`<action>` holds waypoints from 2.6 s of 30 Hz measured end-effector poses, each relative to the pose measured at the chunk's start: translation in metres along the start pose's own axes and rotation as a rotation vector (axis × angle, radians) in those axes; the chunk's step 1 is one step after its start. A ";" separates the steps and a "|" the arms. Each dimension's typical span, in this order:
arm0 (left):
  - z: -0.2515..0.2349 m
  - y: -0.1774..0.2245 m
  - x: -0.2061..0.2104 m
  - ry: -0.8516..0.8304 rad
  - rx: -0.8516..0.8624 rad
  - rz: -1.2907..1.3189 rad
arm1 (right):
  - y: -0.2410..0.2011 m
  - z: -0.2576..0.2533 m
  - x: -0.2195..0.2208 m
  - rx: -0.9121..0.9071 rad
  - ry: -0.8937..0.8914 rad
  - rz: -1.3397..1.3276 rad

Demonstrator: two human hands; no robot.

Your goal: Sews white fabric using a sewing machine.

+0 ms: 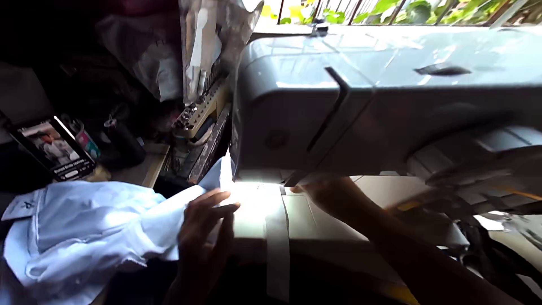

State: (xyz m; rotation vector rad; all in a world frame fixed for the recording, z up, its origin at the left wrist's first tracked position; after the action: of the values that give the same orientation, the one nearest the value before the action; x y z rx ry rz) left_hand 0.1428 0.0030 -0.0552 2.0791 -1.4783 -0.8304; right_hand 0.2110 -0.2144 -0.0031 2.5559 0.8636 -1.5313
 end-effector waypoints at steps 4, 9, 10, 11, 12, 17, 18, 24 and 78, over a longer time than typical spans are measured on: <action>0.051 0.017 -0.020 0.133 -0.160 0.117 | 0.003 0.054 -0.028 0.015 0.070 -0.289; 0.125 -0.008 0.035 0.136 -0.450 0.177 | -0.030 0.117 -0.007 -0.210 -0.081 -0.369; 0.133 -0.015 0.044 0.163 -0.462 0.174 | -0.039 0.123 -0.001 -0.274 -0.115 -0.311; 0.136 -0.021 0.050 0.186 -0.463 0.174 | -0.046 0.127 0.005 -0.345 -0.125 -0.252; 0.136 -0.024 0.055 0.193 -0.466 0.172 | -0.050 0.131 0.010 -0.410 -0.127 -0.203; 0.111 -0.015 0.069 0.224 -0.561 0.121 | -0.059 0.140 0.016 -0.520 -0.205 -0.151; 0.107 -0.012 0.067 0.236 -0.548 0.142 | -0.061 0.140 0.015 -0.536 -0.213 -0.143; 0.085 0.021 0.040 0.202 -0.400 0.401 | -0.069 0.128 0.005 -0.579 -0.072 -0.129; 0.120 -0.026 0.015 -0.069 -0.737 0.274 | -0.117 0.040 0.041 -0.894 -0.258 0.247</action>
State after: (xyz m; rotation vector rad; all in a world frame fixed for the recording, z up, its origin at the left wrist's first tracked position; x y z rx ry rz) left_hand 0.0802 -0.0054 -0.1617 1.2878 -1.1967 -1.1249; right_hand 0.1377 -0.1095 -0.0293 1.7033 0.8806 -1.0262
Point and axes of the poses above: each hand's wrist, its own z-axis away from the middle knuckle, its own x-axis out of the palm, y = z × x, the point moved 7 cm from there along -z, towards the middle knuckle, and after that the axes turned 11 degrees about z, right-handed, at the moved point
